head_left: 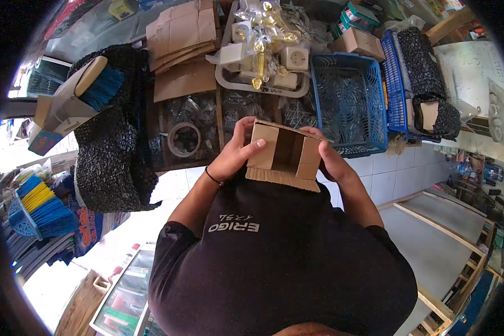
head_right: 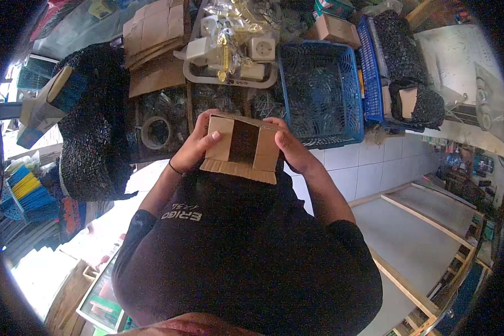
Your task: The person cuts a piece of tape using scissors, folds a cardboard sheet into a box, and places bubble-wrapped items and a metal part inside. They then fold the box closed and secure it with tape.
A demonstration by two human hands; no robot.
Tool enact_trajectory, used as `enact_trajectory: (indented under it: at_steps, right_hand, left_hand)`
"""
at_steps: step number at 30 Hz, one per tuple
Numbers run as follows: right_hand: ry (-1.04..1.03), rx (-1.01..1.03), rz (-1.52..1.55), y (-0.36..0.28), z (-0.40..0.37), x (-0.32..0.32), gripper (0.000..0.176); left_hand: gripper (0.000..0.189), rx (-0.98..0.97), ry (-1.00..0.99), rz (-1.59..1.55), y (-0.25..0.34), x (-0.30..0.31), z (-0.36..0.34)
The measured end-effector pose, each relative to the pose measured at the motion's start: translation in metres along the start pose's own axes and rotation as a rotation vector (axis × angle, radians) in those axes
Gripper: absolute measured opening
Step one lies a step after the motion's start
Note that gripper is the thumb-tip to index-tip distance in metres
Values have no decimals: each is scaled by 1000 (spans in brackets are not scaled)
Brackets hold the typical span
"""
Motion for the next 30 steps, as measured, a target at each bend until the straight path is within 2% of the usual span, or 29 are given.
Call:
enact_trajectory:
  at_steps: [5,8,11,14,17,20,23,26,27,30]
  right_hand:
    - [1,26,-20,-13,-2,-2,84]
    - [27,-19,230,-26,-7,-5,84]
    - [49,-191,250,-27,-8,1,82]
    - [30,-182,-27,-39,-5,-3,63]
    - [42,-120,-81,-38,-2,0,55]
    - [50,-24,-97,-32,3,1,55]
    - [85,-77,-103,-27,6,2,53]
    - [116,-68,-74,-16,15,7,51]
    - [138,-58,-98,-21,17,4,49]
    - [103,0,-187,-20,29,-1,50]
  left_hand:
    - [84,-92,-32,-23,5,-5,0]
    - [83,-84,-69,-6,5,-6,-1]
    - [84,-74,-78,-2,10,-9,-3]
    - [93,-164,-86,73,18,-8,-2]
    - [107,-233,-352,-224,13,-7,-10]
    - [118,-295,-429,-72,17,-7,-14]
    - [116,-243,-232,261,17,-5,-10]
    - [108,-161,-103,18,2,3,1]
    - [92,-187,-43,45,1,7,2]
    - [78,-55,71,-120,-7,15,7]
Point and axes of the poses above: each hand's wrist, its own z-axis towards the middle knuckle, its own x-axis out of the back of the hand, y = z × x, the point moved 7 cm from there along z, towards the middle knuckle, and after that the axes turned 2 degrees about -y, right-handed, at the moved point
